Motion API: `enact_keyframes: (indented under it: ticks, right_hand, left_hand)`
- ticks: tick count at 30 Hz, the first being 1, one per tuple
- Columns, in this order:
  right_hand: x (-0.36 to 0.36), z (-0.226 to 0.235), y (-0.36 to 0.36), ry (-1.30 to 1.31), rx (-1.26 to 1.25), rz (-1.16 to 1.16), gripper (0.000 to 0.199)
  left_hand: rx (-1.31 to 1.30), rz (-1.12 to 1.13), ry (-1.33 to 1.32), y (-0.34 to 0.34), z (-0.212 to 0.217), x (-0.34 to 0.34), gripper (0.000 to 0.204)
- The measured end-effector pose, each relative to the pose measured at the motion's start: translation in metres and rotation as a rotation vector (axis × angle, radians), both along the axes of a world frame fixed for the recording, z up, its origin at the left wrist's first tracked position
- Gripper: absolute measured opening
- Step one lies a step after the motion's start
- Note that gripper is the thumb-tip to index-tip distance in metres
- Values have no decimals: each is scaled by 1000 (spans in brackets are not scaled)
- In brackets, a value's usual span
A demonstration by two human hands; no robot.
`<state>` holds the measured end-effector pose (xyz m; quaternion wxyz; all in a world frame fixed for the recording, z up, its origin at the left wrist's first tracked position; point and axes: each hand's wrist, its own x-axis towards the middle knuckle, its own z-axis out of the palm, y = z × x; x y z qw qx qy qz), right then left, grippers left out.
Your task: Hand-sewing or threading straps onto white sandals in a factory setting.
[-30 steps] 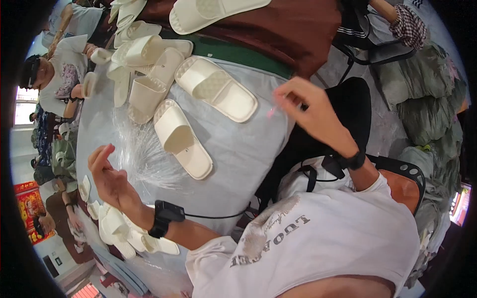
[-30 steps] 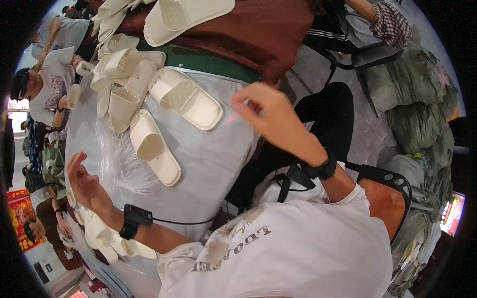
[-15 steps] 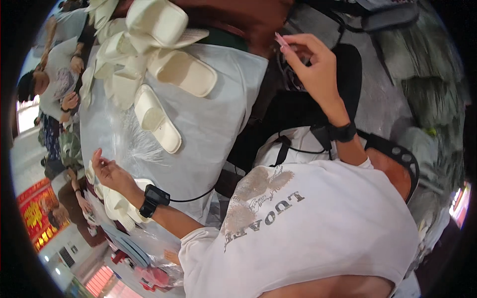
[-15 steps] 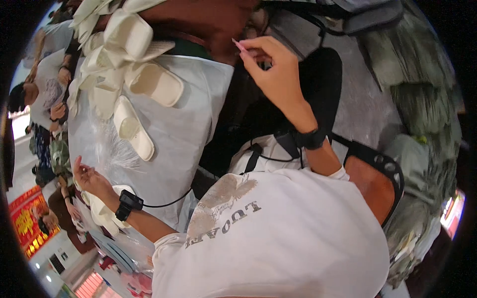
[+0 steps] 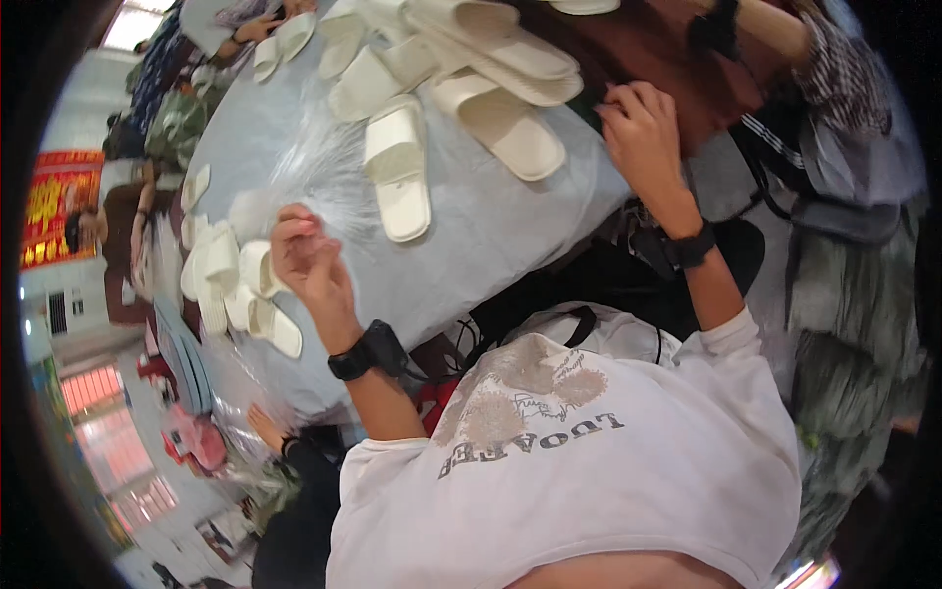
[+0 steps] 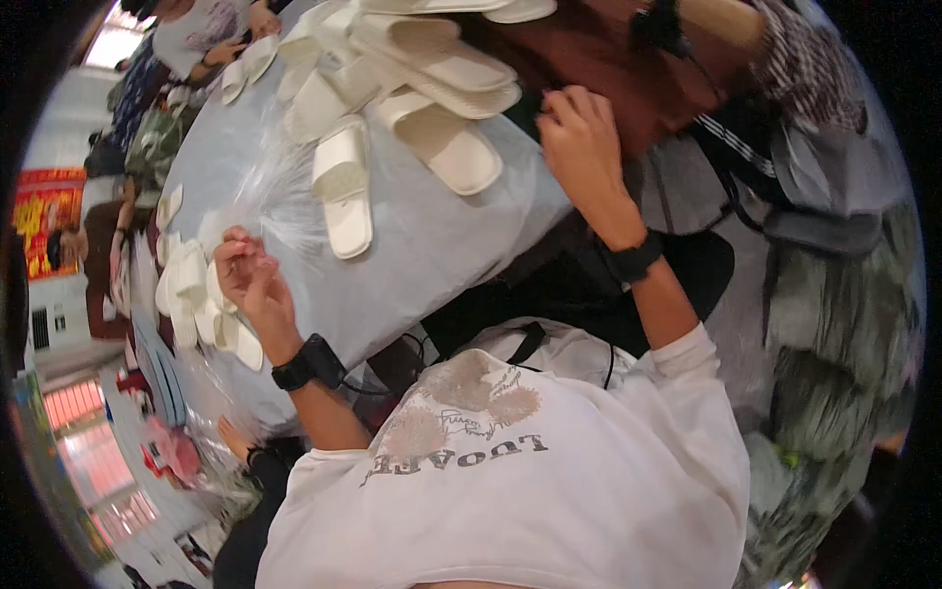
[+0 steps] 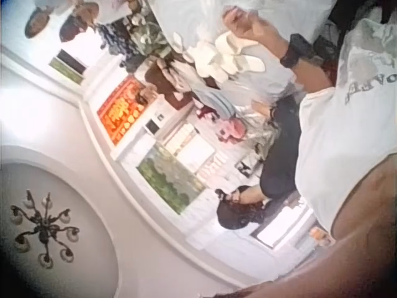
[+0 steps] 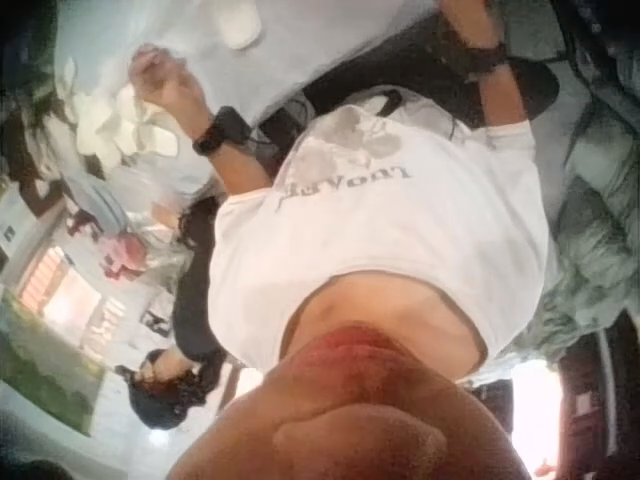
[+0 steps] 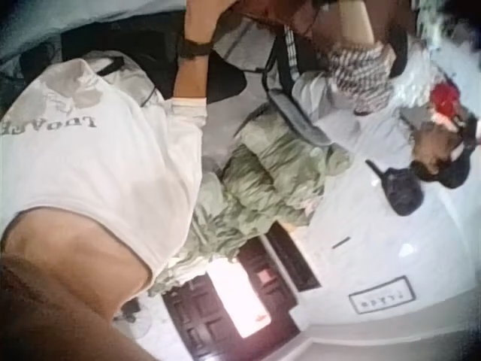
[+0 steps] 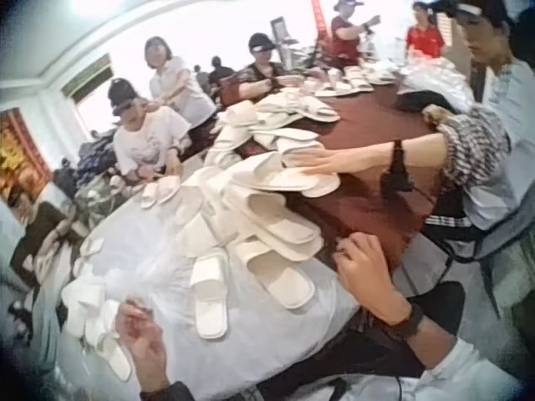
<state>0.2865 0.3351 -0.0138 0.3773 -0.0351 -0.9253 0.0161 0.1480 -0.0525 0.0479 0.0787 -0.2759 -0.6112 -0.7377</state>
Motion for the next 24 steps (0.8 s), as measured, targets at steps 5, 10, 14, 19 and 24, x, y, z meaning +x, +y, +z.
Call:
enact_keyframes:
  ticks: [5,10,14,19,24]
  right_hand:
    - [-8,-15,9,-142,56,-77,13]
    - [3,-10,12,-240,20,9,18]
    - [7,-15,13,-292,-15,15,19]
    - [12,2,6,-226,-68,15,18]
    - [-17,61,-58,-192,-221,261,25]
  left_hand:
    - [359,-124,-170,18,13,15,48]
    - [680,-160,-261,8,18,12,52]
    - [658,-103,-275,-5,13,8,50]
    - [845,-145,-295,-18,-2,7,53]
    - [933,-133,-316,-19,1,10,55]
